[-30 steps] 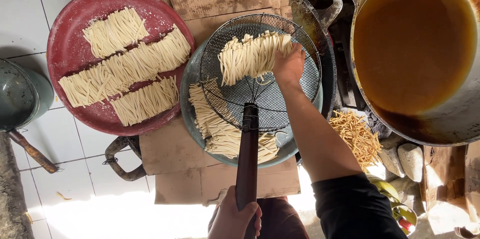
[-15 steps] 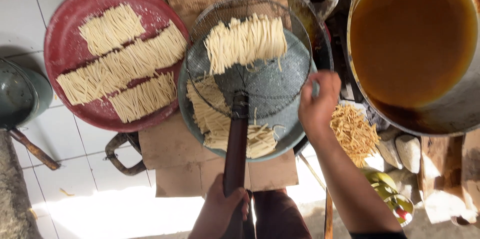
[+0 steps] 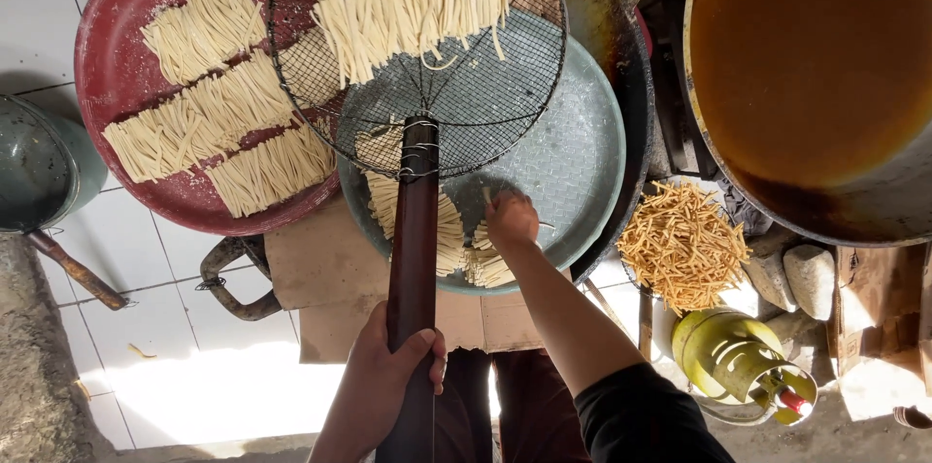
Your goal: The person arranges bundles of raw noodles on a wire skimmer and then lowers them into a large wok of hot oil to fry. The person uses a skimmer to hold the noodles and transfers them from a tray to the wok.
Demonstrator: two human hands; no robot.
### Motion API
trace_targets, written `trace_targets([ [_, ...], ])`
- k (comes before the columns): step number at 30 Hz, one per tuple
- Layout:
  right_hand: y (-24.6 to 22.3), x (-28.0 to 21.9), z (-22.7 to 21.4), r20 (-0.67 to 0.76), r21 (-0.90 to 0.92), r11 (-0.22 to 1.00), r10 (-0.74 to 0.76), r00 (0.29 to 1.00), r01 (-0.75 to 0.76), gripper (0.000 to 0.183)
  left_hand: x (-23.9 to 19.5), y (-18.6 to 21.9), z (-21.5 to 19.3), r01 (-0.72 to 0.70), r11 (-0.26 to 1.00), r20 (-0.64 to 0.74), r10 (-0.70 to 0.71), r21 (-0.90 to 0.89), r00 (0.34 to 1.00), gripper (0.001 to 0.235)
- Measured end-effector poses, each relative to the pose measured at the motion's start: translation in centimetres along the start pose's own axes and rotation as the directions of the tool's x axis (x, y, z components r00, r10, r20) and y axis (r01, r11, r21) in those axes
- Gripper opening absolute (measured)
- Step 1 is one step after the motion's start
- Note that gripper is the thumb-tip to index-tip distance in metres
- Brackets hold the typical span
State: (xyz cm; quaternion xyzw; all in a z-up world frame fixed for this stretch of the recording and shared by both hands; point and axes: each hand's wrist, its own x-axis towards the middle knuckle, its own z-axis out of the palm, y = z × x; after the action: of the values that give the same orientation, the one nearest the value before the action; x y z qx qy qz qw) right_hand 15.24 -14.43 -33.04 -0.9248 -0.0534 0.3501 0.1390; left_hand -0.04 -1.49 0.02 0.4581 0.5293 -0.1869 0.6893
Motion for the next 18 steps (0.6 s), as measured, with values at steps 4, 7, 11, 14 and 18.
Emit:
trace_targets([
  [4,-1.0,0.1,-1.9,0.069,0.028,1.0,0.009,0.998,-0.011,0.015,-0.1,-0.6,-0.6,0.012,1.0,-0.003,-0.012,-0.007,1.0,0.007],
  [7,-0.3,2.0,-3.8,0.064,0.519,0.851,0.062,0.996,-0.087,0.01,0.4,-1.2,-0.8,-0.014,1.0,-0.002,0.014,-0.005,1.0,0.009],
  [11,2.1,2.1,-7.2,0.24,0.857,0.482,-0.067,0.968,-0.179,0.013,-0.2,-1.6,-0.9,0.033,0.999,-0.005,-0.033,-0.024,0.999,0.008],
  [14,2.5,-0.4,-10.8,0.271,0.613,0.779,-0.055,0.961,-0.128,0.016,-0.2,-1.5,-0.9,0.053,0.999,0.009,-0.053,0.003,0.999,0.007],
  [18,10.6,1.4,-5.8,0.233,-0.146,0.907,-0.357,0.905,0.395,0.045,-0.6,-1.1,-0.6,0.074,0.997,0.016,-0.074,0.012,0.997,0.005],
])
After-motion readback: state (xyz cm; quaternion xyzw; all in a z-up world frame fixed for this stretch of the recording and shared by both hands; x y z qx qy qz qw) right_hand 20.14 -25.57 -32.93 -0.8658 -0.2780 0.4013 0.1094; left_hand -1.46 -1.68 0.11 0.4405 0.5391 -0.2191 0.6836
